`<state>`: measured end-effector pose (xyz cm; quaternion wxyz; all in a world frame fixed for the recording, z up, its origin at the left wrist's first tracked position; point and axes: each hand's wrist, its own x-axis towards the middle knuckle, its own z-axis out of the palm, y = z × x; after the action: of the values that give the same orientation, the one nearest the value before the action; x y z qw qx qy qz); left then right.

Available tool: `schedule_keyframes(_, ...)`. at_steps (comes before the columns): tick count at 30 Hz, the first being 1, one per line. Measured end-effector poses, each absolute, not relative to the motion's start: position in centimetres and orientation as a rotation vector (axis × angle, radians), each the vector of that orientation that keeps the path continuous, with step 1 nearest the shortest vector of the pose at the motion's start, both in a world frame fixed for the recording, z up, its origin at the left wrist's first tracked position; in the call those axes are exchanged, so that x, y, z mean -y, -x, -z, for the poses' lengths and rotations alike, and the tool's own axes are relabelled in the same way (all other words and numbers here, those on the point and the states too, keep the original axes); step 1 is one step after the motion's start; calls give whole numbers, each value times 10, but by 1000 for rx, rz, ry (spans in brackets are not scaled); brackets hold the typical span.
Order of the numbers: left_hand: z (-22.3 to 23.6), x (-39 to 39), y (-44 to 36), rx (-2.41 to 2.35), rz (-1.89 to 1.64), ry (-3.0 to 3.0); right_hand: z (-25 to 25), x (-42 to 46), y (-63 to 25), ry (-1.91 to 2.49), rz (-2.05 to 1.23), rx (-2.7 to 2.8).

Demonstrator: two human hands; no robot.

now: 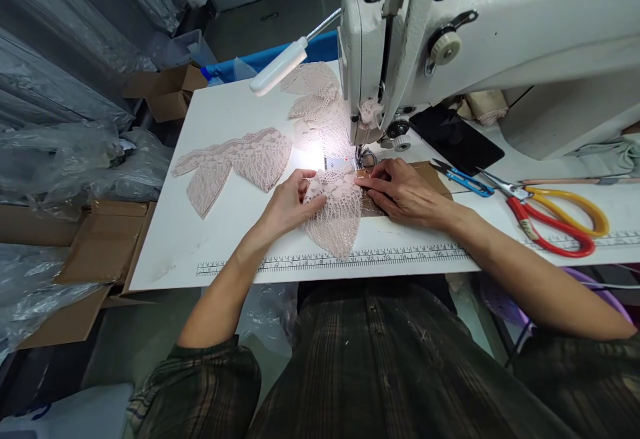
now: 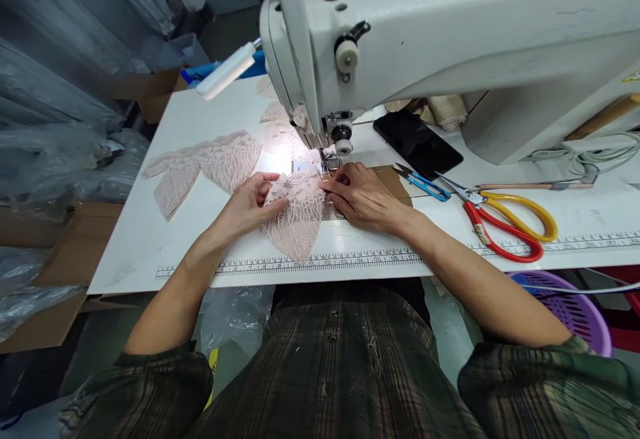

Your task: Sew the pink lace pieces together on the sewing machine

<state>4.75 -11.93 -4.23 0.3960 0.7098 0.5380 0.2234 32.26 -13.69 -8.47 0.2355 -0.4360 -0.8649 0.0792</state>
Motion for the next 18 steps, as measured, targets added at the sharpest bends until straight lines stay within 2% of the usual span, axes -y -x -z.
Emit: schedule_keyframes(18, 43, 122, -46, -1337, -512, -1791, 79, 141, -324, 1203, -368, 2284)
